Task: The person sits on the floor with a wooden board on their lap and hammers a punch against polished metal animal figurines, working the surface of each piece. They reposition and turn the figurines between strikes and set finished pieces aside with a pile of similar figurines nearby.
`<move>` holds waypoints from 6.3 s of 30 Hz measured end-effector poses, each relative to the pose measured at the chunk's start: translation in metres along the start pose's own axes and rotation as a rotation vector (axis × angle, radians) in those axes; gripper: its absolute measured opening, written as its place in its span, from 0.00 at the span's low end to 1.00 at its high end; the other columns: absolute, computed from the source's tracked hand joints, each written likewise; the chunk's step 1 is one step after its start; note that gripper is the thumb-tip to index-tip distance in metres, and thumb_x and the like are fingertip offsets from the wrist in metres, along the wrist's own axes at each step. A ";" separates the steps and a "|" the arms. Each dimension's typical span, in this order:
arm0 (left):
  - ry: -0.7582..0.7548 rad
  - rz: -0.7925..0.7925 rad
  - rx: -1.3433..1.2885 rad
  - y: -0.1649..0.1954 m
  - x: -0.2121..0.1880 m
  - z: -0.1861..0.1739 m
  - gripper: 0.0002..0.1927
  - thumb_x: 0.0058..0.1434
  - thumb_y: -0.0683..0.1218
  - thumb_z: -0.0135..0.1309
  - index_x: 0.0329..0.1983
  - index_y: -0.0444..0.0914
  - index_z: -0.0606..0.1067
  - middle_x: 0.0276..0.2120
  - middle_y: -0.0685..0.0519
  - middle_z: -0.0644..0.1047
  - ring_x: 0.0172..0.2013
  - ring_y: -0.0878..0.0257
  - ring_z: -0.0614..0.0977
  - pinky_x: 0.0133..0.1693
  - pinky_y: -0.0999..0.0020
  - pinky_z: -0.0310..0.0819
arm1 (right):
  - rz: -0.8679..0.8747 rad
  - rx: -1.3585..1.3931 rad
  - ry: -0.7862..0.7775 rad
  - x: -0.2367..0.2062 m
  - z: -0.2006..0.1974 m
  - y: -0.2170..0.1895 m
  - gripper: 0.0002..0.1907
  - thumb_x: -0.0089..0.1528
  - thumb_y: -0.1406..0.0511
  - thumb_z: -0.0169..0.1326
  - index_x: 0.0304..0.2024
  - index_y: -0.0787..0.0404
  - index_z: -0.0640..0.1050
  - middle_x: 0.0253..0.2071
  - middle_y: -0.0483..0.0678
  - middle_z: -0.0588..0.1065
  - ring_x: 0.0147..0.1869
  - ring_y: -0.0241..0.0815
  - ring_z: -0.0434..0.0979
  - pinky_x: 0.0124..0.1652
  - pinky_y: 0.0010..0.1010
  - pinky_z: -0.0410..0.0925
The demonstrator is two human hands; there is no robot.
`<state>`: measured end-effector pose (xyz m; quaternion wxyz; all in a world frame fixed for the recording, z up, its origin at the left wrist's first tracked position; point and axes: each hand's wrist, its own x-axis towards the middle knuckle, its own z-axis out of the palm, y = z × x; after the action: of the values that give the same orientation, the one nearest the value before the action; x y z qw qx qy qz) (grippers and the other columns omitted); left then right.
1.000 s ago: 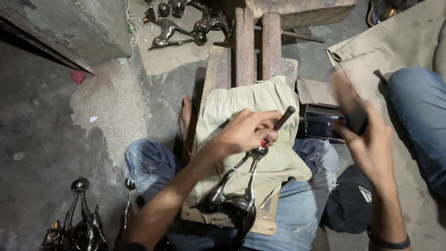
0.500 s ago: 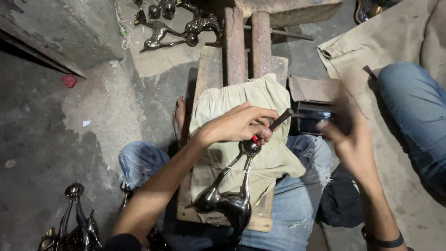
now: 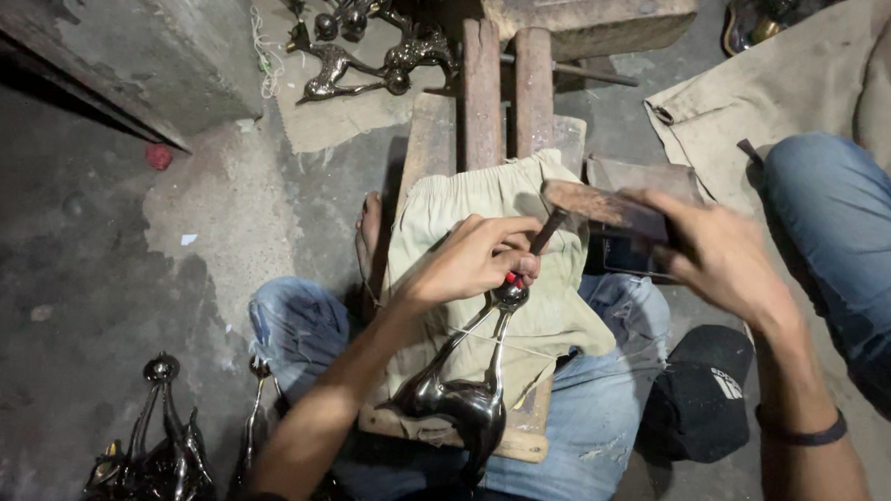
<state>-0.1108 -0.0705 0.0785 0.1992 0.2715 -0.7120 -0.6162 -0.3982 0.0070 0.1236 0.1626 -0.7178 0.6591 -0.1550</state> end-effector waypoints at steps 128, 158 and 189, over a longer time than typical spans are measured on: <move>0.544 -0.011 -0.174 -0.004 -0.036 0.041 0.06 0.69 0.39 0.51 0.41 0.28 0.73 0.31 0.45 0.84 0.33 0.64 0.86 0.39 0.71 0.82 | -0.313 -0.071 -0.115 0.076 -0.001 -0.041 0.32 0.66 0.62 0.58 0.71 0.46 0.63 0.34 0.52 0.80 0.27 0.40 0.77 0.30 0.33 0.70; 0.760 -0.001 -0.239 -0.008 -0.037 0.062 0.05 0.67 0.39 0.54 0.40 0.30 0.73 0.32 0.46 0.84 0.35 0.63 0.87 0.38 0.71 0.83 | -0.284 -0.669 -0.395 0.120 -0.031 -0.089 0.29 0.66 0.60 0.55 0.68 0.32 0.66 0.28 0.49 0.79 0.27 0.47 0.80 0.26 0.40 0.73; 0.501 -0.450 0.377 0.002 -0.204 0.004 0.12 0.64 0.50 0.55 0.45 0.37 0.78 0.38 0.48 0.86 0.41 0.57 0.89 0.41 0.62 0.83 | 0.700 1.164 0.585 -0.139 0.160 0.026 0.21 0.59 0.70 0.60 0.52 0.65 0.69 0.29 0.46 0.74 0.25 0.34 0.71 0.25 0.25 0.64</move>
<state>0.0444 0.0615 0.0898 0.1733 0.5951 -0.6645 -0.4175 -0.3630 0.1479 -0.0321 0.3748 -0.1926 0.6770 -0.6034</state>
